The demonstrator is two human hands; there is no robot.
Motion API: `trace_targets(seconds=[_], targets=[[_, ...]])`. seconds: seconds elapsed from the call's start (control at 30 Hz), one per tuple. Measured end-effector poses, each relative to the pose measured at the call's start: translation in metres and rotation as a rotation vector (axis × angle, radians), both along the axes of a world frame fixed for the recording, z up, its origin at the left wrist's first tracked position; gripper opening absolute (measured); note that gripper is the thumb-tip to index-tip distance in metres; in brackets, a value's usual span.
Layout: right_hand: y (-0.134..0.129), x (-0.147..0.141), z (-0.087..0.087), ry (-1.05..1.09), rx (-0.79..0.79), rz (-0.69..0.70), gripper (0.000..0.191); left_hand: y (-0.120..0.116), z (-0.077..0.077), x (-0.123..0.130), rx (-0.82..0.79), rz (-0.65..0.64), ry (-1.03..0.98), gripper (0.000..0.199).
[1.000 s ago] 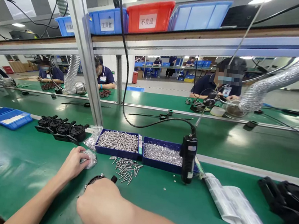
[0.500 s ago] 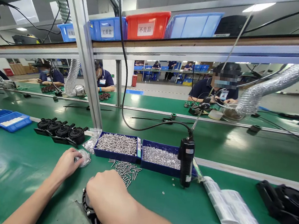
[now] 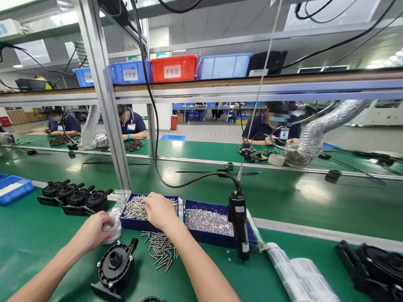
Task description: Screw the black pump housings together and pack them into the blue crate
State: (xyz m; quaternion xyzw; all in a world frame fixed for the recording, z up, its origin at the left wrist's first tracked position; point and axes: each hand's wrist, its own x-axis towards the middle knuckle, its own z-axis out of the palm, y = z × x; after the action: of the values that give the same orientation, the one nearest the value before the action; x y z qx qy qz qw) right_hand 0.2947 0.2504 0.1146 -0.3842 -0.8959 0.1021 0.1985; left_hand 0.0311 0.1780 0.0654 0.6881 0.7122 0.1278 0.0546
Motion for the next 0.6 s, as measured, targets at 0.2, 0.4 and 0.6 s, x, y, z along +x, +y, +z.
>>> trace_targets(seconds=[0.2, 0.4, 0.6], targets=[[0.008, -0.021, -0.035, -0.007, 0.004, -0.004, 0.026, 0.006, 0.000, -0.002, -0.036, 0.032, 0.080, 0.013], [0.015, -0.022, -0.040, 0.024, -0.009, -0.045, 0.019, 0.001, -0.018, -0.007, 0.001, -0.034, 0.066, 0.015], [0.019, -0.013, -0.034, 0.014, 0.004, -0.122, 0.026, 0.006, -0.029, -0.004, 0.014, -0.009, 0.091, 0.021]])
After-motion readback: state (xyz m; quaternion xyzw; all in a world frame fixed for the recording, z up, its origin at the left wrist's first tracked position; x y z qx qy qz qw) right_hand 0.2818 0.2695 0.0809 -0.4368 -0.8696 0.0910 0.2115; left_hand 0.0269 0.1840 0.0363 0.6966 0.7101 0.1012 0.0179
